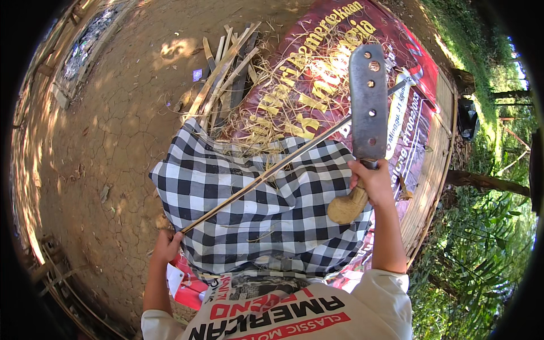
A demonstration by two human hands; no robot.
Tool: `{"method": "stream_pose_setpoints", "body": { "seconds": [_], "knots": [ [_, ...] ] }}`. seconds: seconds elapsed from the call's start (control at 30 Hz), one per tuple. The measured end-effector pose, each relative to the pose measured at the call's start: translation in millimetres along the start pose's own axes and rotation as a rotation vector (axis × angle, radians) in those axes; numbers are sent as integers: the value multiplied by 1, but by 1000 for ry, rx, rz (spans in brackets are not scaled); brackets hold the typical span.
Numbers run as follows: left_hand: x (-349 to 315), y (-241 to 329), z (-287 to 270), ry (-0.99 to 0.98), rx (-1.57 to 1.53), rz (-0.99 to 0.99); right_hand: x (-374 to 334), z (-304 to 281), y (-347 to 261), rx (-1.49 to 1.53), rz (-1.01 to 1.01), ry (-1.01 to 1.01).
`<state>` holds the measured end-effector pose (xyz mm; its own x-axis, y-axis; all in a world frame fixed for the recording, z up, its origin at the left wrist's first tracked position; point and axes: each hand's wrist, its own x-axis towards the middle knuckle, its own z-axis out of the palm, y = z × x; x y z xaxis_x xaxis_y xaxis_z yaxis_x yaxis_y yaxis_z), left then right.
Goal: The person shaves a thin wooden stick using a large knife, smoothing the length of the wood while holding it against their lap covered with a checkered cloth.
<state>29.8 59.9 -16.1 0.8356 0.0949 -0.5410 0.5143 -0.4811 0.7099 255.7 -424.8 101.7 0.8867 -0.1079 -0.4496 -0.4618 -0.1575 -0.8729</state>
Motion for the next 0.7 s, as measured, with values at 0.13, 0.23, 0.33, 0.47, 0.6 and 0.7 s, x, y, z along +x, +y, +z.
{"method": "stream_pose_setpoints", "body": {
  "seconds": [0.13, 0.23, 0.33, 0.47, 0.6, 0.7],
  "knots": [
    [1, 6, -6, -40, 38, -52, -7, 22, 10, -197, 178, -316],
    [1, 11, -10, -55, 103, -76, -29, 55, 7, -353, 255, -542],
    [0, 0, -4, 8, 99, -80, -22, 56, 1, -420, 108, -564],
    [0, -5, 0, 9, 23, -71, 3, 35, -24, -306, 122, -241],
    [2, 1, 1, -9, 17, -56, 21, 12, -10, -129, 54, -86],
    [3, -7, -1, -16, 12, -69, 16, 17, 17, -251, 116, -90]
  ]
}}
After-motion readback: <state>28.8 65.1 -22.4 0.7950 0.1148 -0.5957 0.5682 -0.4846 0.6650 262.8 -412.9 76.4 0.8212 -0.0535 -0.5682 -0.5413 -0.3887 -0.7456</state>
